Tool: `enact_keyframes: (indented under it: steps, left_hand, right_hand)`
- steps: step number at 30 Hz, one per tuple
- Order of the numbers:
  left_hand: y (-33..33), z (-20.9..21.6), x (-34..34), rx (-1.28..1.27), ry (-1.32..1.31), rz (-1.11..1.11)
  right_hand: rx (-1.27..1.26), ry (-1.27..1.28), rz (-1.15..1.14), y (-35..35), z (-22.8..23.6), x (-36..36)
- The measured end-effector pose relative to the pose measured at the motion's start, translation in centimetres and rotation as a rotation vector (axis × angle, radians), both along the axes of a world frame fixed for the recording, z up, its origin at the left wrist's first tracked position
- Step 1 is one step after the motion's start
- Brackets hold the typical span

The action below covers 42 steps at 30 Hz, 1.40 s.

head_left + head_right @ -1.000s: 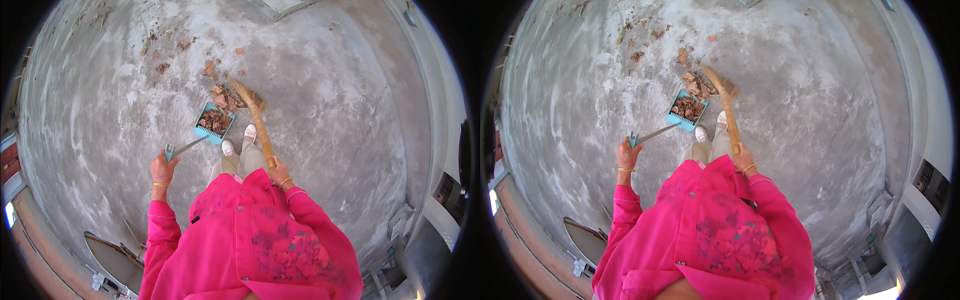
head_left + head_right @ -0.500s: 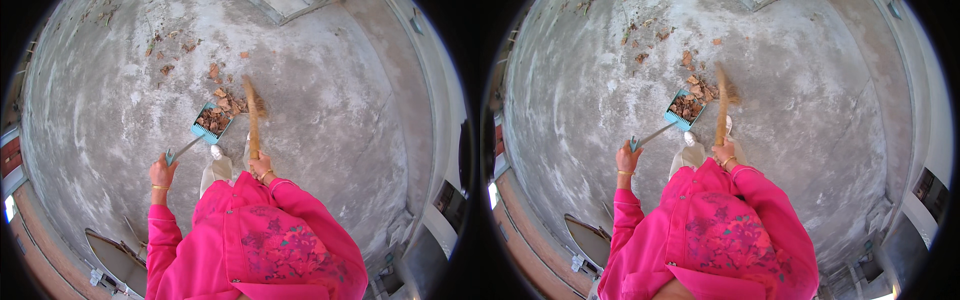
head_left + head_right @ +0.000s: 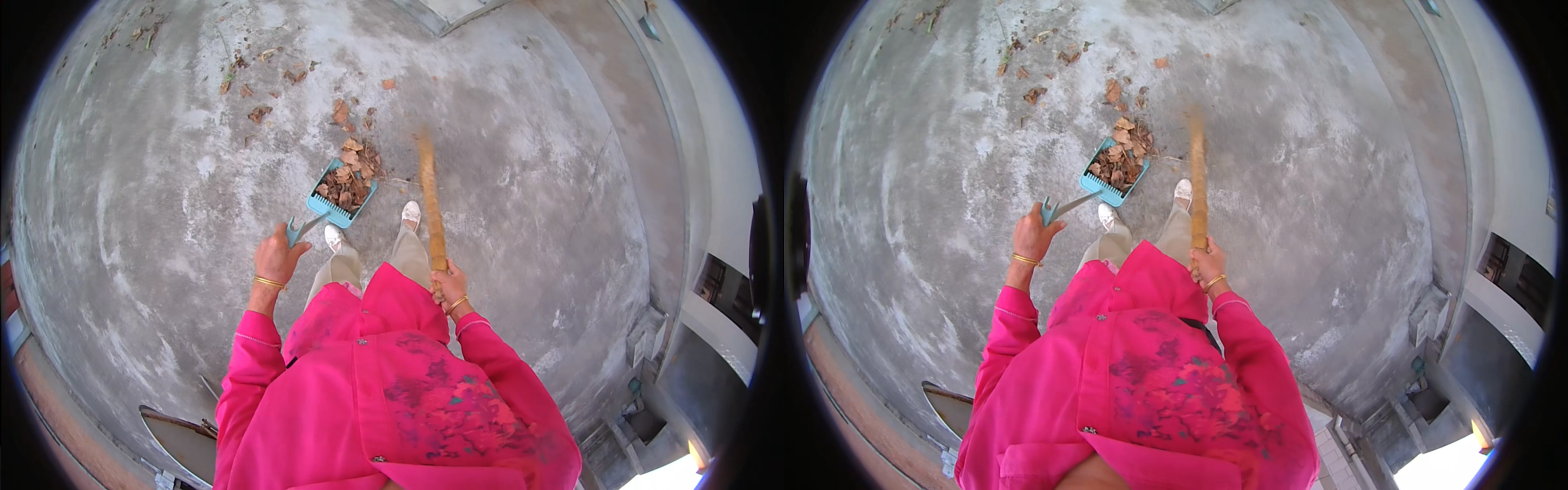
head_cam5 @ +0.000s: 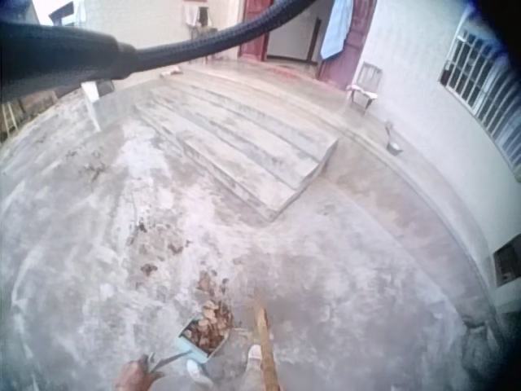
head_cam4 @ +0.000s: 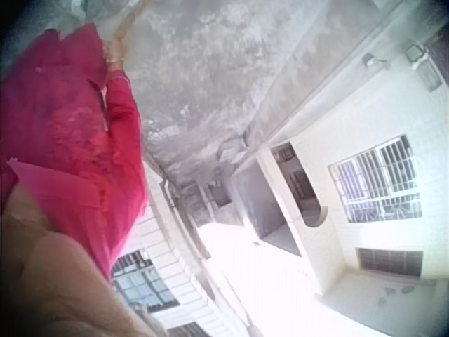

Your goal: The person sweeps dry leaves and debris on a concrete rooftop terrace using a traditional broom and a dustpan. They gather the leaves into piles and sweep them into the dustpan, moving across the area to collect scattered debris.

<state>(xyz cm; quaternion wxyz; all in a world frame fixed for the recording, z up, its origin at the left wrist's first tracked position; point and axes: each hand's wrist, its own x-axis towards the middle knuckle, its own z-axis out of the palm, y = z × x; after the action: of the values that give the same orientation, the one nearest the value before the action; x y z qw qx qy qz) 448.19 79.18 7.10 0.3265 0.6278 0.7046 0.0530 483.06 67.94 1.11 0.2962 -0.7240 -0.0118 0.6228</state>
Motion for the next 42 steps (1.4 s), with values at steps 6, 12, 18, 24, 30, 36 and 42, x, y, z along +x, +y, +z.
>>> enact_keyframes:
  steps: [6,12,18,24,30,36,42]
  left_hand:
    - [-0.9,-0.2,-1.3,0.062,-0.166,-0.079]
    - [-1.3,-0.4,-1.8,0.076,-0.152,-0.104]
    - [-2.0,0.2,-2.2,0.138,0.012,-0.171]
    - [-1.7,0.6,-2.3,0.156,-0.002,-0.163]
    - [-0.7,-0.3,-3.0,0.151,-0.083,-0.136]
    - [-0.8,-0.7,-4.8,0.166,-0.061,-0.121]
    - [-2.3,-1.0,-5.7,0.217,-0.060,-0.107]
  right_hand:
    - [0.009,0.077,-0.140,-1.6,-4.5,-0.5]
    - [0.058,0.272,-0.139,1.8,-6.7,-8.3]
    - [0.120,0.218,-0.029,1.8,-2.0,-7.7]
    - [0.147,-0.124,0.249,4.5,-4.6,-5.2]
    - [0.030,-0.166,0.487,9.8,-7.7,-5.4]
    - [-0.064,-0.113,0.743,5.8,-5.4,-8.9]
    - [-0.031,0.042,0.836,2.8,-3.2,-9.4]
